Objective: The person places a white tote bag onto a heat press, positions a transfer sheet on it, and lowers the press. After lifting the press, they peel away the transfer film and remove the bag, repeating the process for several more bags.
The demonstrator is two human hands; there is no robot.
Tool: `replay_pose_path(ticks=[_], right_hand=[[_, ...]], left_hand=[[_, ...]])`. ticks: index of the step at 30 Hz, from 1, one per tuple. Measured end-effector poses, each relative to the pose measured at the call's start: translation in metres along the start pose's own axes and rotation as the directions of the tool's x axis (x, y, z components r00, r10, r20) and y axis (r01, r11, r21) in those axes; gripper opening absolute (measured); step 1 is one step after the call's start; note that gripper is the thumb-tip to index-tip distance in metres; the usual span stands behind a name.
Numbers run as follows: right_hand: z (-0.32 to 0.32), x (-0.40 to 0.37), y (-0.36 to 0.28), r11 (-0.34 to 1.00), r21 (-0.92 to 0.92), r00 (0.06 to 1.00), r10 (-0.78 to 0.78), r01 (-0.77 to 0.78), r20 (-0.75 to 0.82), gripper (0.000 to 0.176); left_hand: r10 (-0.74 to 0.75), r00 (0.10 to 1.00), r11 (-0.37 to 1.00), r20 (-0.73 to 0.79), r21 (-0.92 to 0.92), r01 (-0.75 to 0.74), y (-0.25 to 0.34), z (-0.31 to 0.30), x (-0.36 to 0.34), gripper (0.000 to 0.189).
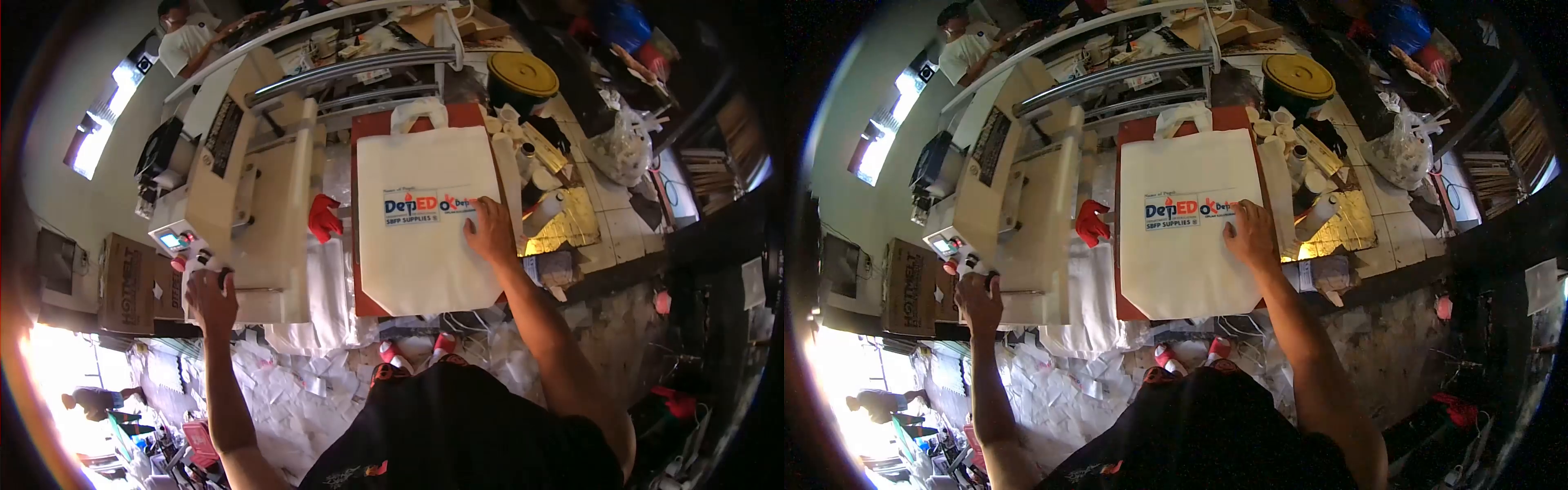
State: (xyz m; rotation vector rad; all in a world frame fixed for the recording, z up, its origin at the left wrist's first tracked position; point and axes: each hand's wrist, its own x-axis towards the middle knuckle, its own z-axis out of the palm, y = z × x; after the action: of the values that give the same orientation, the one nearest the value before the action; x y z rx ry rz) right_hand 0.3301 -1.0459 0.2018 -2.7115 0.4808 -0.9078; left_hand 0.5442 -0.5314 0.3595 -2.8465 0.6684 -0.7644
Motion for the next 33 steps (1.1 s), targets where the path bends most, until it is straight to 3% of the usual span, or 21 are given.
replay_pose_path(ticks=[2, 3, 4, 6, 12, 14, 16, 20, 21, 22, 24, 27, 29, 30, 33], right_hand=[[-0.001, -0.001, -0.002, 1.000, -0.005, 1.000, 0.010, -0.010, -0.003, 0.044], [0.000, -0.001, 0.000, 1.000, 0.002, 1.000, 0.017, -0.017, -0.001, 0.044], [0.000, 0.000, 0.001, 1.000, 0.008, 1.000, 0.024, -0.024, 0.000, 0.045], [-0.003, 0.002, -0.001, 0.999, 0.028, 0.999, 0.040, -0.041, 0.007, 0.046], [0.004, -0.001, 0.002, 0.996, 0.056, 0.997, 0.076, -0.075, -0.022, 0.048], [0.002, 0.002, 0.003, 0.995, 0.068, 0.997, 0.077, -0.075, -0.027, 0.048], [-0.005, 0.005, 0.002, 0.969, 0.165, 0.980, 0.193, -0.182, -0.054, 0.044], [-0.055, 0.011, -0.022, 0.972, 0.126, 0.962, 0.216, -0.197, -0.166, 0.041], [-0.083, 0.009, -0.052, 0.972, 0.226, 0.980, 0.109, -0.069, -0.165, 0.042], [-0.103, 0.003, -0.081, 0.945, 0.322, 0.985, 0.001, 0.057, -0.175, 0.043], [-0.115, -0.015, -0.135, 0.860, 0.491, 0.990, -0.113, 0.137, -0.079, 0.047], [-0.103, -0.033, -0.192, 0.824, 0.522, 0.975, -0.205, 0.221, -0.089, 0.049], [-0.085, -0.039, -0.211, 0.960, 0.187, 0.972, -0.185, 0.210, -0.145, 0.054], [-0.070, -0.039, -0.203, 0.962, 0.163, 0.955, -0.177, 0.219, -0.239, 0.055], [-0.062, -0.035, -0.212, 0.993, 0.065, 0.930, -0.066, 0.096, -0.362, 0.052]], left_hand=[[0.064, 0.998, 0.943, 0.001, -0.327, -0.060, 0.022, 0.001, 0.002, 0.024], [0.070, 0.995, 0.925, 0.074, -0.379, -0.037, 0.039, -0.007, 0.003, 0.021], [0.149, 0.987, 0.919, -0.068, -0.358, -0.163, 0.051, 0.000, -0.001, 0.019], [0.158, 0.976, 0.877, -0.152, -0.432, -0.209, 0.079, 0.004, -0.006, 0.018], [0.190, 0.937, 0.848, -0.293, -0.432, -0.306, 0.167, -0.011, -0.012, 0.018], [0.202, 0.939, 0.821, -0.278, -0.475, -0.317, 0.190, -0.020, -0.016, 0.017], [0.248, 0.934, 0.777, -0.255, -0.524, -0.349, 0.206, -0.025, -0.019, 0.015], [0.278, 0.918, 0.709, -0.282, -0.584, -0.394, 0.239, -0.037, -0.024, 0.019], [0.295, 0.917, 0.690, -0.270, -0.604, -0.400, 0.243, -0.040, -0.027, 0.023], [0.284, 0.899, 0.598, -0.334, -0.671, -0.439, 0.242, -0.045, -0.029, 0.028], [0.167, 0.911, 0.385, -0.376, -0.826, -0.412, 0.232, -0.057, -0.039, 0.032], [0.116, 0.929, 0.413, -0.352, -0.833, -0.367, 0.181, -0.061, -0.074, 0.029], [0.090, 0.972, 0.436, -0.217, -0.869, -0.234, 0.137, -0.048, -0.115, 0.025], [0.073, 0.974, 0.451, -0.214, -0.864, -0.224, 0.114, -0.033, -0.139, 0.025], [-0.011, 0.990, 0.491, 0.141, -0.862, 0.128, 0.035, 0.009, -0.235, 0.020]])
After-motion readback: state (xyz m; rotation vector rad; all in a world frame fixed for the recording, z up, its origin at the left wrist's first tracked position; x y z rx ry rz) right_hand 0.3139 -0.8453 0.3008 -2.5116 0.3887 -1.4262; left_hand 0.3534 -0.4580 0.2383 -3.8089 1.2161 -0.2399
